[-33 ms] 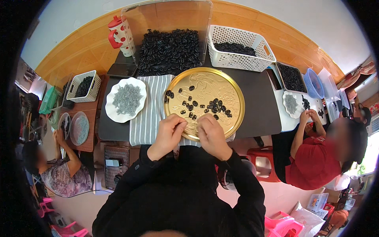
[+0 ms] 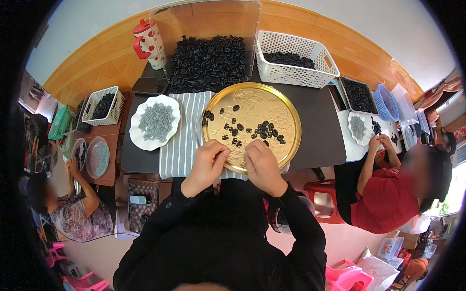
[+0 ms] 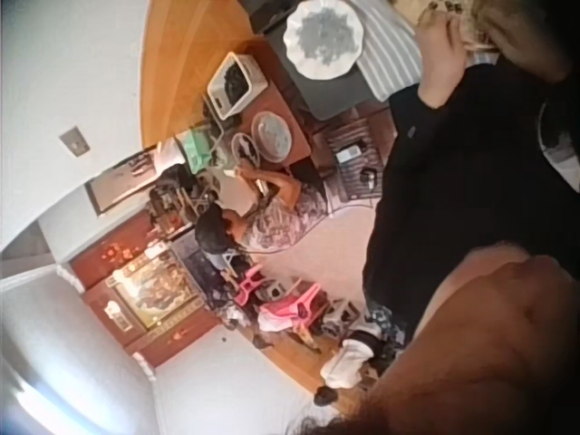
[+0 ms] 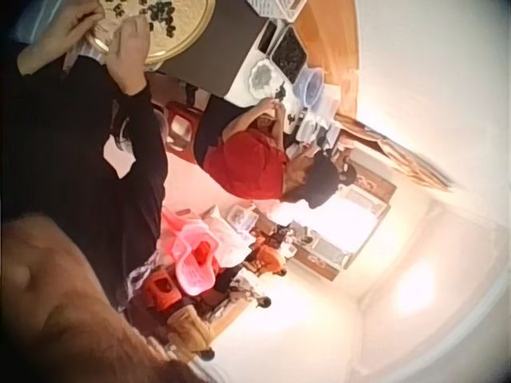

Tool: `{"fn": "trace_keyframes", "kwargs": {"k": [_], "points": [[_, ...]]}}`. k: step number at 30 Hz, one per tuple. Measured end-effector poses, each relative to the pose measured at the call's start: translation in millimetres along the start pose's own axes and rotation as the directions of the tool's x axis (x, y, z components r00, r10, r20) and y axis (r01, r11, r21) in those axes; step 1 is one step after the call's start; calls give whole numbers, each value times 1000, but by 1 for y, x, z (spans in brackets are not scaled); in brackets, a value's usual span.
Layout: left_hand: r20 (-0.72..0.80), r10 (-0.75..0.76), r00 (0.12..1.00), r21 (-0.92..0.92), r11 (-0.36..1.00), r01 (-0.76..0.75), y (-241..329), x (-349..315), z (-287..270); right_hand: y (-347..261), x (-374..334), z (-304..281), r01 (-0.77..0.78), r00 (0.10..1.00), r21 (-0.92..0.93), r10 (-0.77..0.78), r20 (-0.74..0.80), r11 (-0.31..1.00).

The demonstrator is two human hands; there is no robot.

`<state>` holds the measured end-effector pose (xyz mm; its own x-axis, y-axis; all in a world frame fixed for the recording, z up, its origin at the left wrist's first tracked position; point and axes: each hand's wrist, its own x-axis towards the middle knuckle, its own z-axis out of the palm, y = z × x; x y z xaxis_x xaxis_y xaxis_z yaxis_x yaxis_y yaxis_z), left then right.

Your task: The person assembles small plastic components by hand, fitting the pieces together and picking up parts from a tray.

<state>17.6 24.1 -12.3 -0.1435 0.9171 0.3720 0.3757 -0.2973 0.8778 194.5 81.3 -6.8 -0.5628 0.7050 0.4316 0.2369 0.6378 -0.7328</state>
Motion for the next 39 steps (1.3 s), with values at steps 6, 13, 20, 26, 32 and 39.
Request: {"fn": "trace_keyframes", "kwargs": {"k": [6, 13, 20, 26, 32, 39], "points": [[-12, 18, 1000, 33, 999, -17, -6, -3, -3, 5, 2, -16, 58, 984, -286, -8, 176, 956], [4, -32, 999, 3, 999, 32, -8, -5, -5, 16, 22, -17, 60, 982, -445, 27, 187, 894], [-9, -30, 1000, -57, 998, 29, -11, -11, -12, 16, 46, 3, 137, 941, -549, 64, 331, 824], [-6, -62, 998, -92, 994, 62, -14, -18, -19, 28, 50, 7, 133, 921, -503, 81, 381, 854], [72, -237, 969, -480, 843, 242, -23, -26, -15, 8, 42, 0, -98, 930, -219, 168, 326, 971], [213, -322, 922, -600, 702, 384, -17, -28, -13, -17, 9, 18, -411, 891, 698, 419, 172, 586]]}}
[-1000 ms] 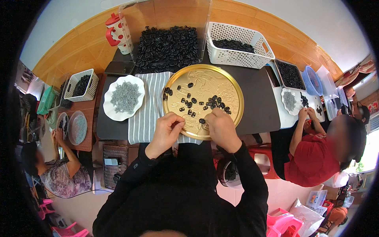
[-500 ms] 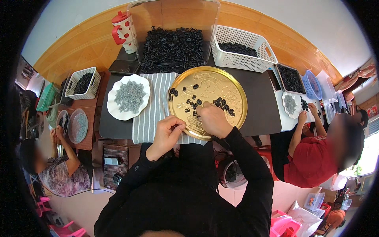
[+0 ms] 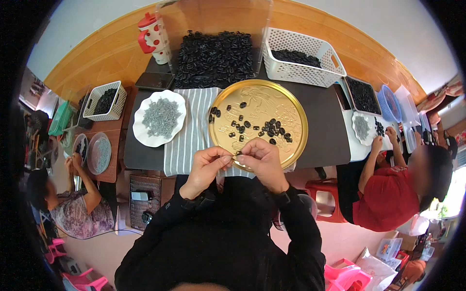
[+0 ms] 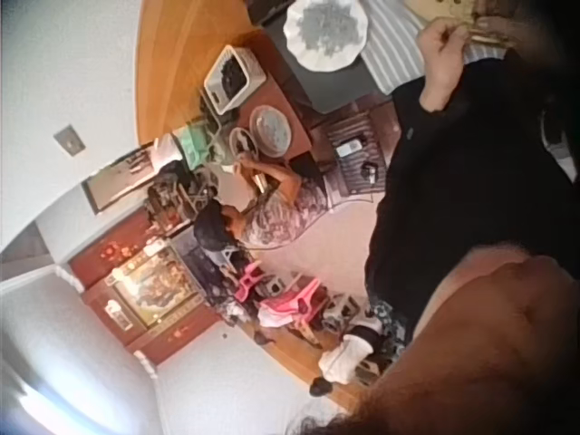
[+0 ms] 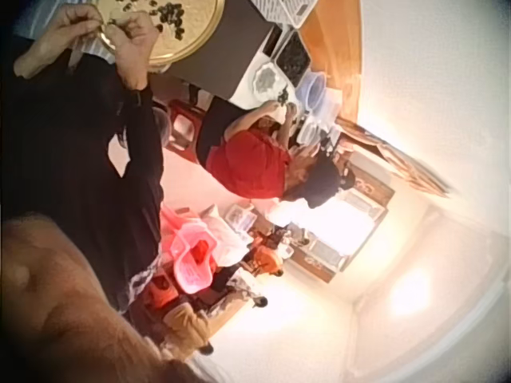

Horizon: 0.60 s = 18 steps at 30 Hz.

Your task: The person assembles small plastic components by hand, fitting the pieces together and picking up parts from a tray.

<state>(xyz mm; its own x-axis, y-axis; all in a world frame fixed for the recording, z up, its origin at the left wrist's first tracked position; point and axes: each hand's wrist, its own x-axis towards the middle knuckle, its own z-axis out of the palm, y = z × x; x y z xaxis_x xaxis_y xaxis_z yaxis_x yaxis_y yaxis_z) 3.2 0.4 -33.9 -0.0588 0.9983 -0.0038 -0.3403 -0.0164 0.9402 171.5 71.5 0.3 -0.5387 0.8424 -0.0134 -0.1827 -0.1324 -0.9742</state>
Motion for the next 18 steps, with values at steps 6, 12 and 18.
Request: {"fn": "trace_keyframes", "kwargs": {"k": [6, 12, 18], "points": [[-10, -23, 1000, -19, 1000, 23, -2, 1, 7, 15, -15, 10, 31, 990, 100, -16, -141, 995], [-34, -8, 999, 25, 1000, 9, -1, 0, 10, 23, -18, 12, 200, 963, -124, -218, -156, 972], [-41, -14, 999, 13, 1000, 15, -2, 0, 9, 26, -18, 13, 244, 947, -191, -276, -162, 951]]}}
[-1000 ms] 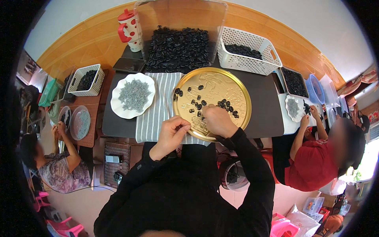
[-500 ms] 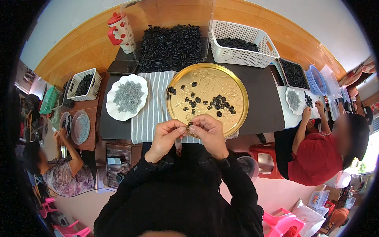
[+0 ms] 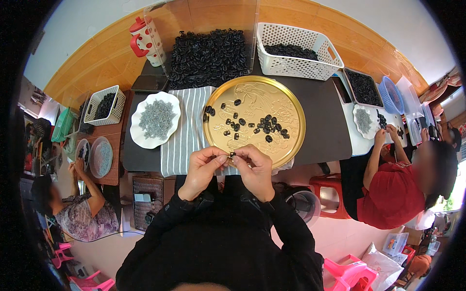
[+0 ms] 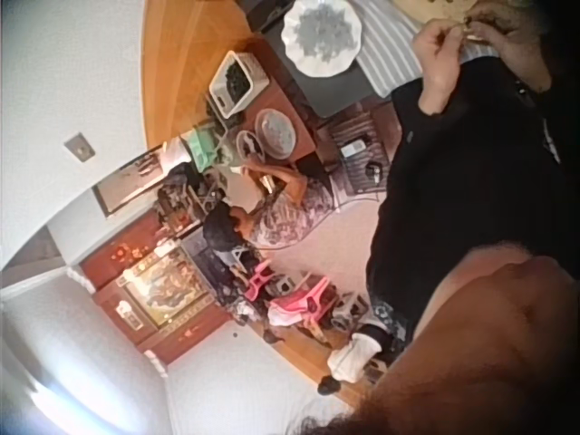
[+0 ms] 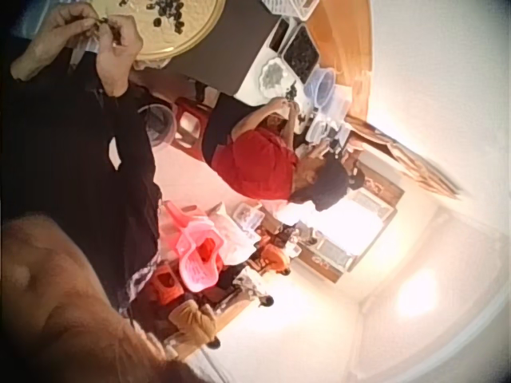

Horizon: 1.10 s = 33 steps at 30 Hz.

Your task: The person assembles small plastic components by hand, fitting the pieces together and picking up parts from a tray.

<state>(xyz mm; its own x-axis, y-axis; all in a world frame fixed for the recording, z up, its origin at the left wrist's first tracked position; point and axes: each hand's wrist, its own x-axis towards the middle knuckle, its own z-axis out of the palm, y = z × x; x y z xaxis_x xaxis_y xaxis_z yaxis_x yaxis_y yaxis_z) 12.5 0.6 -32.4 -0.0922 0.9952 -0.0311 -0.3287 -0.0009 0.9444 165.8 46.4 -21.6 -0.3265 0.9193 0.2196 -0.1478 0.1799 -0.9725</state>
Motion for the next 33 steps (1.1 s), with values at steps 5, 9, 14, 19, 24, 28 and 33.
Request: {"fn": "trace_keyframes", "kwargs": {"k": [5, 9, 14, 19, 24, 28, 33], "points": [[-9, -10, 1000, 15, 1000, 10, 1, 0, 0, 1, 0, -1, 34, 999, -96, -32, 29, 995], [-16, -8, 1000, 34, 999, 9, 2, -2, 1, -1, 2, 1, 132, 991, -184, -126, 42, 974], [3, 44, 999, 100, 994, -44, 4, -2, 1, -6, 2, 3, 311, 950, -344, -292, 106, 886], [44, 116, 992, 202, 972, -123, 8, -3, 3, -7, -2, 3, 325, 945, -352, -310, 100, 878], [72, 158, 985, 280, 944, -172, 7, -2, 2, -4, -3, 0, 281, 959, -305, -261, 106, 910], [41, 115, 992, -4, 993, -115, 9, 0, 15, 3, -5, 7, 144, 986, -106, -151, -66, 984], [25, 63, 998, -180, 982, -58, 5, 0, 14, 6, -11, 14, -6, 986, 131, 28, -166, 991]]}}
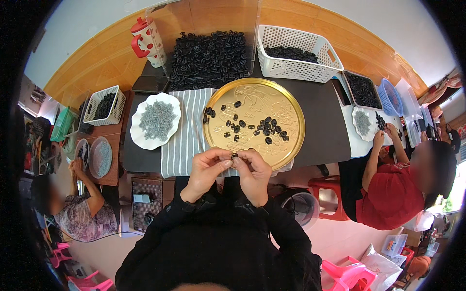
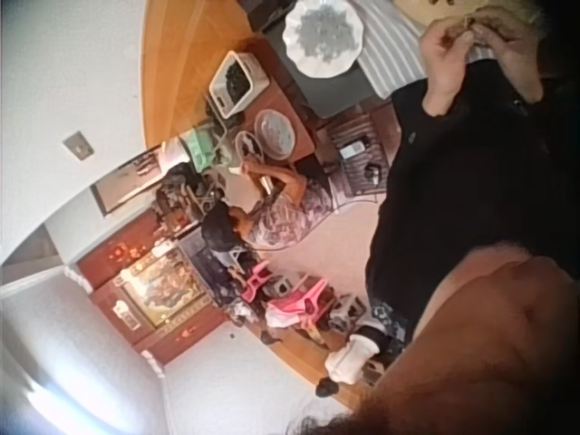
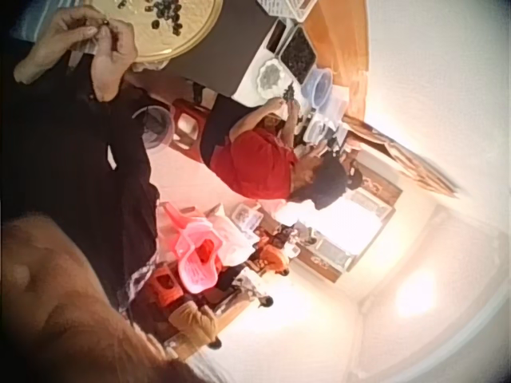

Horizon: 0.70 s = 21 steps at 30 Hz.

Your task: The person assembles small plastic components by hand, fitting the pieces together and picking up parts from a tray.

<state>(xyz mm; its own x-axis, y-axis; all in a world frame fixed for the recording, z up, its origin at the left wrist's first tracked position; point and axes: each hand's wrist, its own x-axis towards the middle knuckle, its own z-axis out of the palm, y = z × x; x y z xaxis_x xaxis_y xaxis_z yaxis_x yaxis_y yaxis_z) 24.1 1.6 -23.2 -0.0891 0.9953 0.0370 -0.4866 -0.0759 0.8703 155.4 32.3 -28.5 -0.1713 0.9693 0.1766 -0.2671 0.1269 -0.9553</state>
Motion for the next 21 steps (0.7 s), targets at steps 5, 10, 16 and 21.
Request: {"fn": "trace_keyframes", "kwargs": {"k": [5, 10, 16, 21], "points": [[-60, 91, 994, 78, 993, -86, -12, 1, -1, 3, -7, 4, -14, 997, 62, 18, -68, 998], [-79, 106, 991, 145, 985, -93, -7, 0, 1, -1, -11, 4, -14, 999, -33, 12, -50, 999], [-115, -34, 993, 102, 994, 46, 0, 0, -13, -19, 29, -52, 196, 976, -566, -214, 35, 801], [-109, -20, 994, 145, 989, 36, -3, 3, -19, -26, 40, -62, 363, 932, -745, -237, 276, 560]]}}
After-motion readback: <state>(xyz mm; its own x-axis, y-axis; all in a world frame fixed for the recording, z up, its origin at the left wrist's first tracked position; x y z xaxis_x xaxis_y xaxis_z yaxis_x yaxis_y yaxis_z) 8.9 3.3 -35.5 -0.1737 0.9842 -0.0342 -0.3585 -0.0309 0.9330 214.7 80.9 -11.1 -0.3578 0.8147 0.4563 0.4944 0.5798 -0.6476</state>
